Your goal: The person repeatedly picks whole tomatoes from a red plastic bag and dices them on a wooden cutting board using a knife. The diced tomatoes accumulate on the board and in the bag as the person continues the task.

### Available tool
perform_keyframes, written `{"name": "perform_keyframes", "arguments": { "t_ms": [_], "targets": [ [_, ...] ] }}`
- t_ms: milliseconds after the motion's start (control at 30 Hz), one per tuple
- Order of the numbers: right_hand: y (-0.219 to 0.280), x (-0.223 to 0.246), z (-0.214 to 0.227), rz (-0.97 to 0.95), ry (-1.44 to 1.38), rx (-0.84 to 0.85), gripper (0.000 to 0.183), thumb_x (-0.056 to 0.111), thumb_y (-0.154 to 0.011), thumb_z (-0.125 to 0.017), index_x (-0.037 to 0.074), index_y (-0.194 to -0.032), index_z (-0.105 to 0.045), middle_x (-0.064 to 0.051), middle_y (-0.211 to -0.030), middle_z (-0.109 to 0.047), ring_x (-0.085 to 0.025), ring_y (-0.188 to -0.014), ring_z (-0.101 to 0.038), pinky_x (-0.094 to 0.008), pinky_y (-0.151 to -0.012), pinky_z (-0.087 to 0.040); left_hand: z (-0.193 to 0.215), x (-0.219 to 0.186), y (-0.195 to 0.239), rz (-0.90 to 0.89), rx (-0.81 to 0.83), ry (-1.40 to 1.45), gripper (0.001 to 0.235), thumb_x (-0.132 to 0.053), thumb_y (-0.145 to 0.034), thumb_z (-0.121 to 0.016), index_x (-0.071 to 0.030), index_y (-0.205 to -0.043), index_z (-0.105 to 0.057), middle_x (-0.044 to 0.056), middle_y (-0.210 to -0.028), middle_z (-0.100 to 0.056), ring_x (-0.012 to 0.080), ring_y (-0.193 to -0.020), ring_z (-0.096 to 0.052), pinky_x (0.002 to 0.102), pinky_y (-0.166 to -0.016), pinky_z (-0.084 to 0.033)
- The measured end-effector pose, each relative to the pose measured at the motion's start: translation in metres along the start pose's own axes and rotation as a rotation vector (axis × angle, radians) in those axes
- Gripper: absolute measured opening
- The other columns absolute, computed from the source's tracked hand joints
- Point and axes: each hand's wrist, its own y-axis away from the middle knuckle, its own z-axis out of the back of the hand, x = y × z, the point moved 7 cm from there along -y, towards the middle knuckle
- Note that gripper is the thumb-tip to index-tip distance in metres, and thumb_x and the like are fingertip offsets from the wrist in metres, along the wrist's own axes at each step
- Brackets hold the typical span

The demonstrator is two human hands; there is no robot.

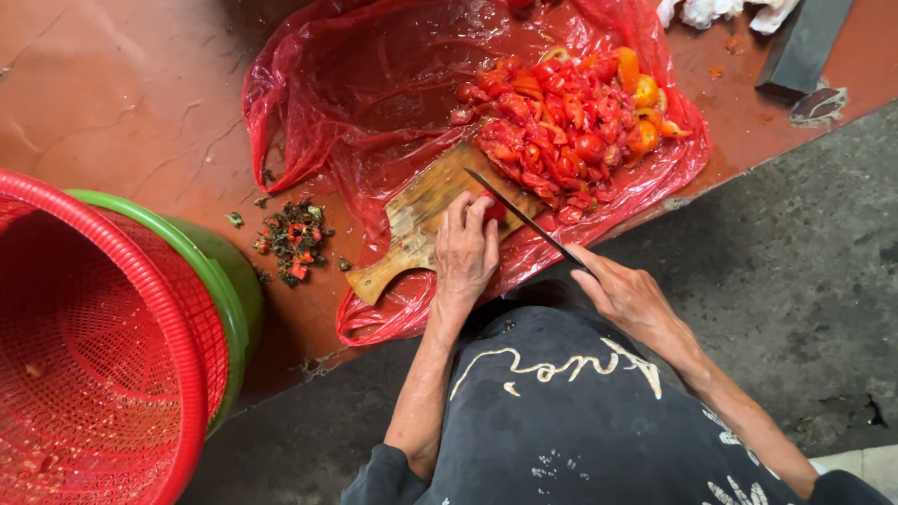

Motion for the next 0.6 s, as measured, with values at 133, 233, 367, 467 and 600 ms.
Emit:
{"name": "perform_keyframes", "arguments": {
  "t_ms": [133, 233, 367, 467, 600],
  "targets": [
    [0.005, 0.002, 0.008, -0.007, 0.063, 0.038, 0.048, 0.021, -0.097, -0.063, 0.018, -0.145, -0.054, -0.015, -0.1, -0.073, -0.037, -0.08, -0.072, -0.045, -0.065, -0.059, -0.002, 0.009, -0.001, 0.008, 0.092, 0.03, 0.038, -0.004, -0.089, -0.069, -0.008, -0.126, -0.06, 0.014, -0.131, -0.059, 0.0345, -0.106, -0.06, 0.044, -0.093, -0.052],
    [-0.01, 0.011, 0.005, 0.065, 0.101, -0.004, 0.048, 0.022, -0.097, -0.064, 0.016, -0.144, -0.054, -0.015, -0.099, -0.073, -0.038, -0.075, -0.071, -0.046, -0.059, -0.057, 0.001, 0.009, -0.002, -0.026, 0.062, 0.039, 0.037, -0.004, -0.089, -0.069, -0.007, -0.125, -0.06, 0.014, -0.131, -0.058, 0.0349, -0.108, -0.059, 0.044, -0.094, -0.051],
    [-0.05, 0.014, -0.023, 0.101, 0.221, -0.084, 0.041, 0.025, -0.101, -0.065, 0.018, -0.141, -0.058, -0.013, -0.088, -0.069, -0.036, -0.07, -0.07, -0.047, -0.055, -0.055, 0.001, 0.01, 0.001, 0.004, 0.054, 0.053, 0.036, -0.003, -0.09, -0.068, -0.007, -0.125, -0.06, 0.014, -0.131, -0.058, 0.0352, -0.109, -0.06, 0.044, -0.094, -0.051],
    [-0.041, 0.011, -0.024, 0.122, 0.218, -0.139, 0.041, 0.026, -0.1, -0.066, 0.017, -0.139, -0.057, -0.012, -0.089, -0.069, -0.037, -0.069, -0.068, -0.047, -0.052, -0.054, 0.001, 0.009, -0.002, 0.002, 0.034, 0.082, 0.034, -0.002, -0.09, -0.067, -0.008, -0.123, -0.061, 0.013, -0.129, -0.059, 0.0346, -0.109, -0.06, 0.043, -0.094, -0.051],
    [0.007, -0.014, -0.006, -0.031, 0.32, -0.02, 0.045, 0.028, -0.097, -0.067, 0.021, -0.141, -0.058, -0.012, -0.084, -0.068, -0.037, -0.063, -0.068, -0.048, -0.052, -0.054, 0.001, 0.012, -0.002, -0.003, 0.021, 0.095, 0.033, -0.001, -0.091, -0.068, -0.009, -0.122, -0.06, 0.011, -0.125, -0.059, 0.0341, -0.11, -0.06, 0.043, -0.096, -0.051]
  ]
}}
